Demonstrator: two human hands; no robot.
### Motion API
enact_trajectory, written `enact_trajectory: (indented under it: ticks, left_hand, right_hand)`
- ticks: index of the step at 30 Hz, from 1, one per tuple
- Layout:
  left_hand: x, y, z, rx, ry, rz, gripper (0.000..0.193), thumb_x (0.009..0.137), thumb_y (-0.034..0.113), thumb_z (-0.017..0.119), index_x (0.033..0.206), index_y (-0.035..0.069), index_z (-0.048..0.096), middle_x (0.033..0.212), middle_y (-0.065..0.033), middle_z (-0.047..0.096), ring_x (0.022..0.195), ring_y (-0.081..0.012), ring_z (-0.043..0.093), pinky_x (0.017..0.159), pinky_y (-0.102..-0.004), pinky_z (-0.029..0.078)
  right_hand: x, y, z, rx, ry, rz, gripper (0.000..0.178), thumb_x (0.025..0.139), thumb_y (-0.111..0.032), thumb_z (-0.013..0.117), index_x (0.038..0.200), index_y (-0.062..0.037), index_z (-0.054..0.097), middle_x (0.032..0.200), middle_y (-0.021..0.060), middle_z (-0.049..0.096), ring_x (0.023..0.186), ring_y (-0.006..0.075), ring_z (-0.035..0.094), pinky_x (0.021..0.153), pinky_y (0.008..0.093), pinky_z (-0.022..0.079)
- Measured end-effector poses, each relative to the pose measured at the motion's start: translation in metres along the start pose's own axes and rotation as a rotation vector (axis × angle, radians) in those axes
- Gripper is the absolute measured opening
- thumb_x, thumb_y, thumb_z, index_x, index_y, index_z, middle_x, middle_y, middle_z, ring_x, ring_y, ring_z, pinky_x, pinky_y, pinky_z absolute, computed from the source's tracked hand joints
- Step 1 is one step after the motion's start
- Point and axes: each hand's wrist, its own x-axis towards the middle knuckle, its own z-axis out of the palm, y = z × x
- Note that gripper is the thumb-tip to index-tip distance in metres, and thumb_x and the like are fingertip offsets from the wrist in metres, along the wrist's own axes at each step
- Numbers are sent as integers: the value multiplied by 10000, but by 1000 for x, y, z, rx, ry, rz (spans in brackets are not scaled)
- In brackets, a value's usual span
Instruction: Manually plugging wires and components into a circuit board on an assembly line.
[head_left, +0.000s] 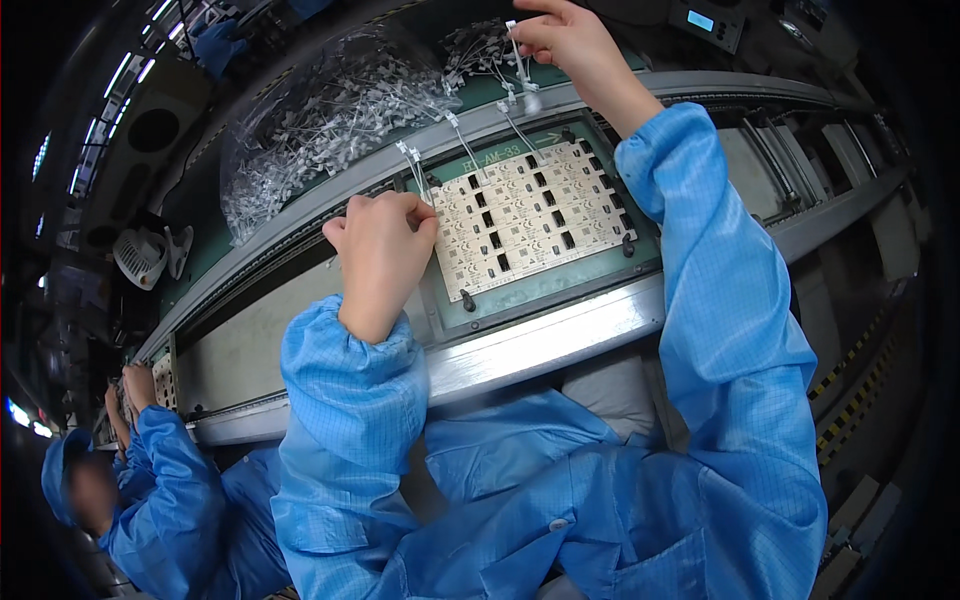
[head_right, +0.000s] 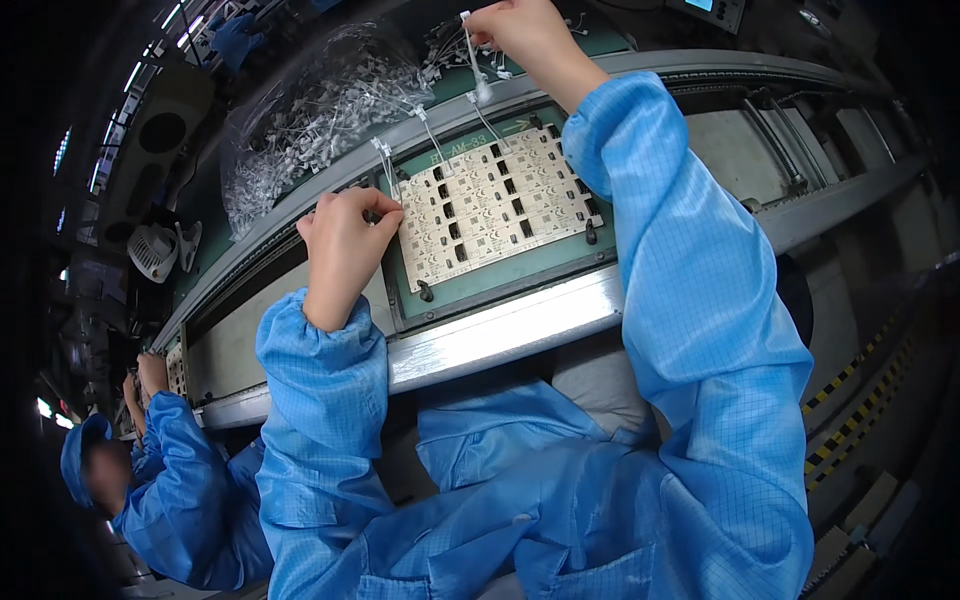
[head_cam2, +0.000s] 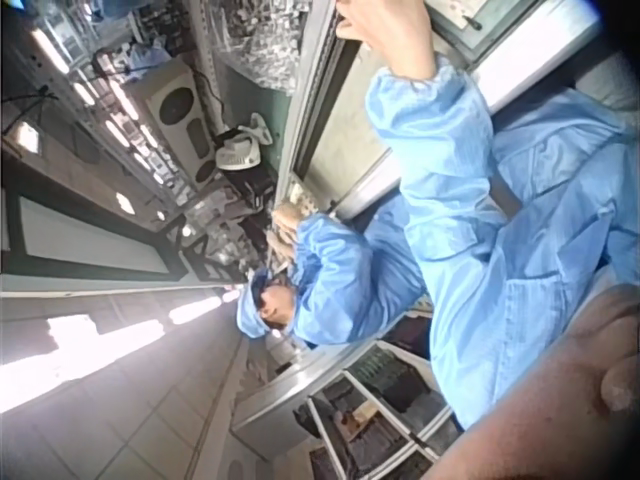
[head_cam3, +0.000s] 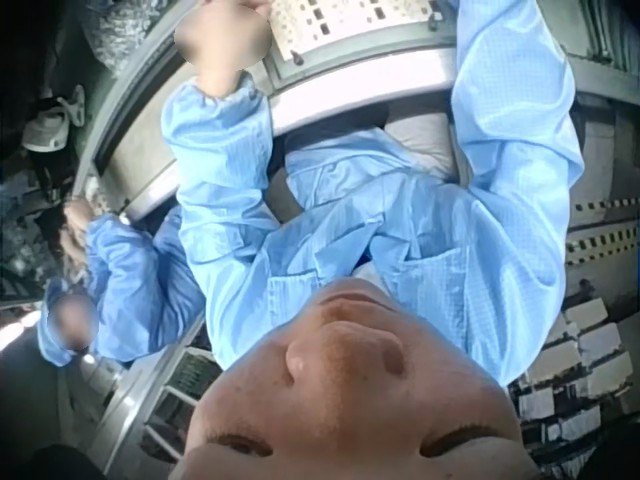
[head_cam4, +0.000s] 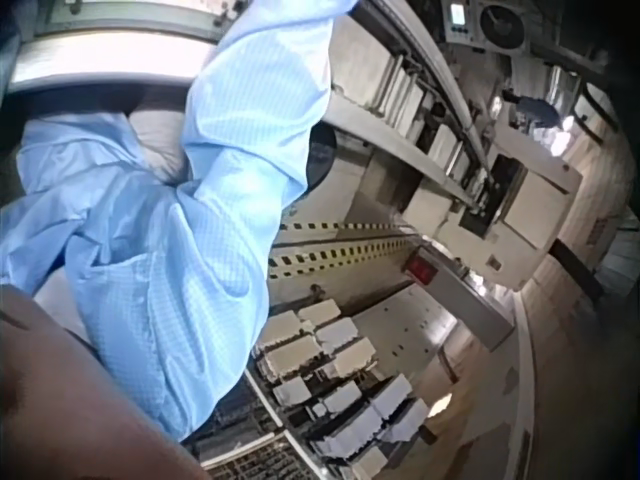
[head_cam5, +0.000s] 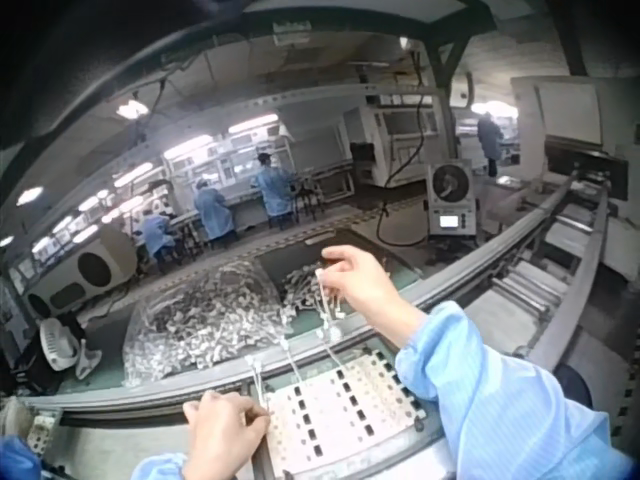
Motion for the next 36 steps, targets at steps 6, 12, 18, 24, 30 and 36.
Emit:
enact_trajectory:
  ticks: [6,12,18,24,30,36]
  left_hand:
    - [-5,-4,6,17,53,17,79,806,192,717,819,128,763,914,-6,693,981,-268,542,832,-426,316]
    - [-8,-9,5,-74,35,-61,103,791,230,750,848,150,780,1006,9,666,1030,-260,504,878,-428,328]
    - [-3,-12,11,-130,38,-99,96,805,227,744,854,154,782,994,15,666,1035,-250,508,880,-426,326]
    - [-4,-6,10,-66,46,-103,95,817,230,744,856,151,779,954,20,668,1036,-249,514,887,-424,325]
    - [-6,-3,12,-64,78,-109,73,812,205,748,847,147,776,944,20,660,1030,-252,512,875,-416,332]
    - [-23,1,7,38,120,114,146,824,156,728,953,105,774,1070,-14,642,1090,-289,490,910,-430,346]
  right_hand:
    - [-25,-1,-31,-430,-176,-74,260,949,-161,642,1185,-84,721,1008,12,714,910,96,656,829,240,494]
    - [-17,2,-25,-162,-168,92,176,878,-47,668,1040,-8,725,852,8,676,764,77,584,710,232,472]
    - [-17,-6,-16,-128,-214,80,144,880,-59,670,1009,-31,727,837,-10,671,712,66,573,652,222,456]
    - [-18,-20,-21,-85,-253,60,135,887,-75,671,1006,-37,721,821,0,675,666,67,575,607,217,458]
    - [-11,-20,-25,-25,-295,15,147,900,-63,657,1028,-4,700,828,17,680,681,74,600,614,211,470]
    - [-11,-29,-29,0,-299,9,154,902,-60,652,1033,8,691,818,27,677,688,77,605,618,210,472]
